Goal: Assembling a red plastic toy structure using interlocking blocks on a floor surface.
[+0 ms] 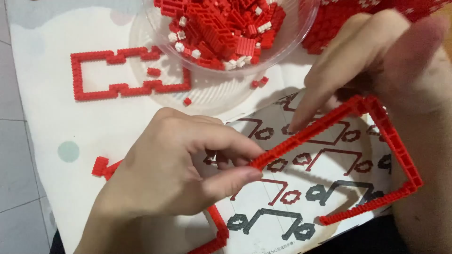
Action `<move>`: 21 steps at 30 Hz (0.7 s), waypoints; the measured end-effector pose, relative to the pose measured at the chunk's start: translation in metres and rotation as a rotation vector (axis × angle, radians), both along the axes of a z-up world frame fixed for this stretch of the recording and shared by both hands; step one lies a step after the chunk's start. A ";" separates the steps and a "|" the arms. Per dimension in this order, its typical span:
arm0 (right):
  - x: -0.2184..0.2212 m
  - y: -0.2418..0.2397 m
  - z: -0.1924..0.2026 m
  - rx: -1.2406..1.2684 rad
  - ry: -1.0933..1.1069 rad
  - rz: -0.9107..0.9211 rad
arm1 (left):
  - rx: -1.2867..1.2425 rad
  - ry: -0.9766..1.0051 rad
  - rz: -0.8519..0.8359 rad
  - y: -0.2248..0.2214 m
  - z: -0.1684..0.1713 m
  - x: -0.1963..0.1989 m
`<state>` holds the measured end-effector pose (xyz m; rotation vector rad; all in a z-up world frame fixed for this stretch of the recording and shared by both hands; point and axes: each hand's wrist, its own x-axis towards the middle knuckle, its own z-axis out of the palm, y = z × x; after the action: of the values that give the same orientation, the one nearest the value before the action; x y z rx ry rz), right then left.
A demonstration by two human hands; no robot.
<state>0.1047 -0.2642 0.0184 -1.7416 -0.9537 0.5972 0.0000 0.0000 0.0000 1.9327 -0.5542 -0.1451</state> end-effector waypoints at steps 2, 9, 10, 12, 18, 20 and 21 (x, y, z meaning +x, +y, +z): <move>0.001 0.037 0.013 0.008 -0.003 -0.008 | -0.024 0.003 0.021 0.001 0.001 0.002; 0.027 0.029 0.009 0.023 -0.052 0.397 | -0.087 0.175 -0.004 0.005 0.002 0.004; 0.028 0.030 0.008 -0.017 -0.144 0.436 | -0.104 0.182 -0.060 0.007 0.000 0.005; 0.027 0.032 -0.007 -0.022 -0.138 0.442 | -0.071 0.146 -0.073 0.014 0.001 0.006; 0.047 0.014 -0.025 -0.166 -0.326 0.407 | 0.149 -0.060 0.155 0.030 0.001 0.006; 0.053 -0.001 -0.032 -0.208 -0.375 0.391 | 0.214 -0.056 0.193 0.029 -0.004 0.007; 0.056 -0.010 -0.036 -0.246 -0.424 0.376 | 0.270 -0.047 0.208 0.028 -0.007 0.008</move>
<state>0.1610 -0.2741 -0.0173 -1.9653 -1.5830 0.6124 0.0076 0.0280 -0.0067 2.2478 -0.3754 -0.0431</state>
